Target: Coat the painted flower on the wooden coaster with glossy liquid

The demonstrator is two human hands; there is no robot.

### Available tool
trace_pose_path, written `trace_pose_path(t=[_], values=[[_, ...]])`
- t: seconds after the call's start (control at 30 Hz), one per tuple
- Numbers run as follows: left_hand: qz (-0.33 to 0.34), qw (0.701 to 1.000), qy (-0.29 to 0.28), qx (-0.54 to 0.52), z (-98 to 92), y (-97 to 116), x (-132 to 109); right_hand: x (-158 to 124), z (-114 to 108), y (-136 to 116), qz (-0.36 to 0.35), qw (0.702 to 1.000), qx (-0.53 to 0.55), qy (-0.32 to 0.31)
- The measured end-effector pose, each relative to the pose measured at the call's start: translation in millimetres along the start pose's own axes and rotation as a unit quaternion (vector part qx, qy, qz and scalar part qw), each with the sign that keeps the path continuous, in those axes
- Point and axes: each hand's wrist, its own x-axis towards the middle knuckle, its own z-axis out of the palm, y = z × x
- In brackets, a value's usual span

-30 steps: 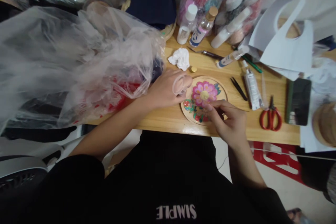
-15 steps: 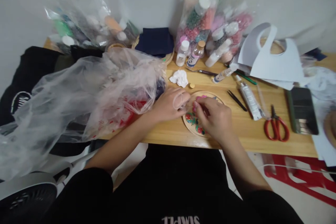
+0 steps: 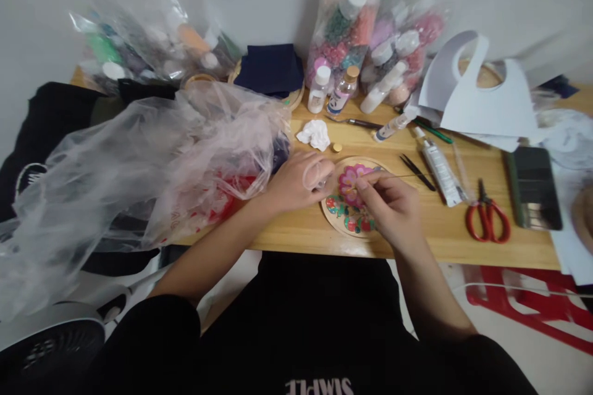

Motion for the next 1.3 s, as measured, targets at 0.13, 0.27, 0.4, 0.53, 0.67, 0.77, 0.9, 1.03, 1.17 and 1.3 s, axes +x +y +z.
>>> trace_pose_path(t=[0.13,0.27,0.4,0.53,0.67,0.77,0.9,1.03,1.17,1.3], values=[[0.008,1.000,0.009,-0.019,0.8,-1,0,-14,-12,-3,-0.043,0.997,-0.055,0.012],[-0.007,1.000,0.009,-0.028,3.0,-4,-1,-26,-19,3,-0.069,0.990,-0.122,-0.015],[-0.004,1.000,-0.001,-0.013,3.3,-3,-1,-34,-20,11,-0.072,0.984,-0.157,-0.032],[-0.006,1.000,-0.007,-0.007,1.9,-2,0,-36,-19,15,-0.066,0.980,-0.179,-0.047],[-0.014,1.000,-0.015,-0.018,1.7,-1,0,-35,-19,15,-0.059,0.978,-0.191,-0.054],[-0.017,1.000,-0.018,-0.016,1.4,-1,0,-35,-18,13,-0.058,0.978,-0.194,-0.055],[-0.023,0.999,-0.028,-0.013,0.6,-1,0,-35,-18,12,-0.064,0.976,-0.201,-0.057],[-0.021,0.999,-0.032,-0.015,1.5,-2,0,-35,-19,12,-0.066,0.975,-0.204,-0.055],[-0.020,0.999,-0.027,-0.017,2.9,-3,0,-34,-19,12,-0.060,0.976,-0.200,-0.054],[-0.023,0.999,-0.039,-0.013,1.9,-2,1,-34,-17,12,-0.064,0.976,-0.201,-0.052]])
